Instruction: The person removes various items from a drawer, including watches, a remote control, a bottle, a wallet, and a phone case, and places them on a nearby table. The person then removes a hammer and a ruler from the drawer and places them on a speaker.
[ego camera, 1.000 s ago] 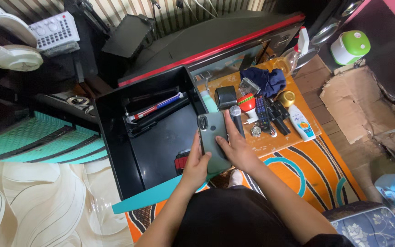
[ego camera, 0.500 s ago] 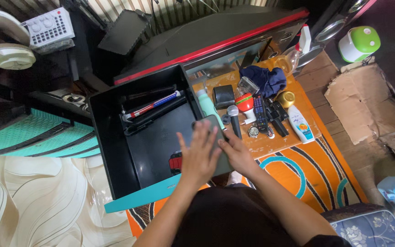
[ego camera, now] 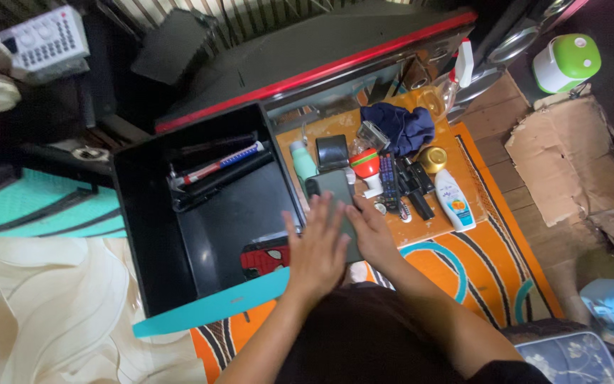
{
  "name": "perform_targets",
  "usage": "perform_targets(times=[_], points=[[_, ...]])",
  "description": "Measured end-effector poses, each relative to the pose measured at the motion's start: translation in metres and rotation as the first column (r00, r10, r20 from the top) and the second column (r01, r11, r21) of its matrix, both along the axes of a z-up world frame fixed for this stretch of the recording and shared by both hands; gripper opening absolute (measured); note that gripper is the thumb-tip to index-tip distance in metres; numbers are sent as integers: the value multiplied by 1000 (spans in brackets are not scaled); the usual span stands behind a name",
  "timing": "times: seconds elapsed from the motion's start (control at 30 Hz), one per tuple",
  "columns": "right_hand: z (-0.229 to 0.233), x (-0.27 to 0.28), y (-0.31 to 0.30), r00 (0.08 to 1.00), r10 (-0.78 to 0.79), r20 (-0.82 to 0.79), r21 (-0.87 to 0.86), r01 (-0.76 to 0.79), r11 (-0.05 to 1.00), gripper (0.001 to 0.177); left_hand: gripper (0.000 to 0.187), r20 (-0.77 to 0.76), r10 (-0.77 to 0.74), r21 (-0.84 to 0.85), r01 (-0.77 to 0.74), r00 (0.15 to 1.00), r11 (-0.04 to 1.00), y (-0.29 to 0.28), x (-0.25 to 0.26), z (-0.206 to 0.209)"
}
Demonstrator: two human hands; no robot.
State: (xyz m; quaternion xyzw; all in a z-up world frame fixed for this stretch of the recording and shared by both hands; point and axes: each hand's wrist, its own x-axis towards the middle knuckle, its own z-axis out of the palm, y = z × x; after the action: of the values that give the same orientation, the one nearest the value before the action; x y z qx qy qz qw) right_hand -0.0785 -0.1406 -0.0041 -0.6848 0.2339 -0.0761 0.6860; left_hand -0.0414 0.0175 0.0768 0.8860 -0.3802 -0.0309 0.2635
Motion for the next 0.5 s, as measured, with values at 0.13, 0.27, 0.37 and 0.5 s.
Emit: perform_targets(times=[0.13, 0.27, 0.37, 0.5], points=[[13, -4, -2, 939, 257, 228, 157, -296, 942, 36, 64, 64, 246, 14, -248, 967, 969, -10, 19, -2], [21, -2, -14, 925, 336, 179, 245, -372, 895, 35, 67, 49, 282, 3, -282, 958, 959, -18, 19, 2], [23, 8, -22, 947, 272, 168, 245, -308, 919, 34, 67, 67, 152, -110, -144, 986, 983, -26, 1, 1], [32, 11, -24, 962, 227, 155, 171, -252, 952, 33, 75, -231, 219, -427, -301, 948, 853, -33, -15, -6]])
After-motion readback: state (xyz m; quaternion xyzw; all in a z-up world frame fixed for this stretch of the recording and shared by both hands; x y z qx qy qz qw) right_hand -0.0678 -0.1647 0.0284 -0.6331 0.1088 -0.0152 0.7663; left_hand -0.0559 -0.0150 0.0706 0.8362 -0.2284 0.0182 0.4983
